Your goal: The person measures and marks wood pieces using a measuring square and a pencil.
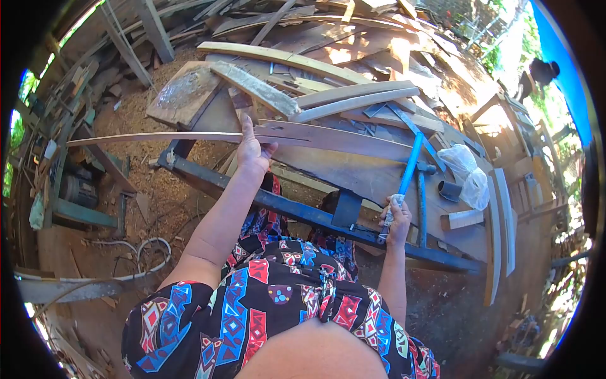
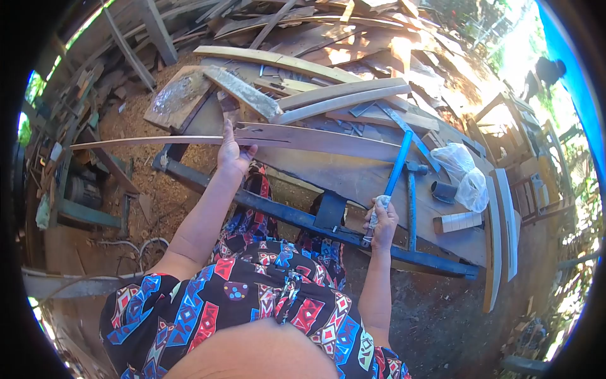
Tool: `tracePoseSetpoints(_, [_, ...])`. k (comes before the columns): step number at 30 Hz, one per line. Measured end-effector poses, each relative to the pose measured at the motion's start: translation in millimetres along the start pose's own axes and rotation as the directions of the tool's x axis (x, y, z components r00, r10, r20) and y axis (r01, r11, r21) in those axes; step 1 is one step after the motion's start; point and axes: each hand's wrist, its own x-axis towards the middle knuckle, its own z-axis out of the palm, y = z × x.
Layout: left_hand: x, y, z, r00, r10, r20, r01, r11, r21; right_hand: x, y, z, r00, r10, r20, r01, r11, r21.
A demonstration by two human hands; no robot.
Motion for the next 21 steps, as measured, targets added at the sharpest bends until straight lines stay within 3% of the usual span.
tracePoseSetpoints(3, [10.2, -12.7, -24.5, 0.999, -0.020, 0.026, 0.021, 0.999, -0.041, 1.6, 1.5, 2.2, 0.998, -0.002, -0.064, 0.000, 1.000, -0.020])
tracePoseSetpoints(9, [16.3, -18.3, -56.5, 0.996, -0.013, -0.085, 0.014, 1.000, 0.001, 4.5, 8.5, -2.2, 1.000, -0.020, -0.017, 0.020, 1.000, -0.021])
tracePoseSetpoints(11, [16.6, -14.3, -65.2, 0.993, -0.102, 0.052, 0.097, 0.992, 0.083, 5.2, 9.5, -4.4, 0.999, -0.040, 0.000, 0.040, 0.999, -0.028])
tracePoseSetpoints(14, [30.2, -18.7, -74.4, 0.986, -0.132, 0.104, 0.121, 0.987, 0.109, 6.0, 10.6, -5.1, 0.999, -0.032, -0.005, 0.032, 0.999, -0.006])
tracePoseSetpoints(18, [37.5, -19.4, -81.6, 0.966, -0.207, 0.154, 0.212, 0.977, -0.018, 5.3, 8.4, -3.1, 0.998, -0.056, 0.025, 0.056, 0.998, -0.024])
tracePoseSetpoints(21, [33.7, -19.2, -78.4, 0.976, -0.192, 0.106, 0.197, 0.980, -0.036, 6.7, 11.6, -5.7, 0.999, -0.050, 0.017, 0.050, 0.998, -0.036])
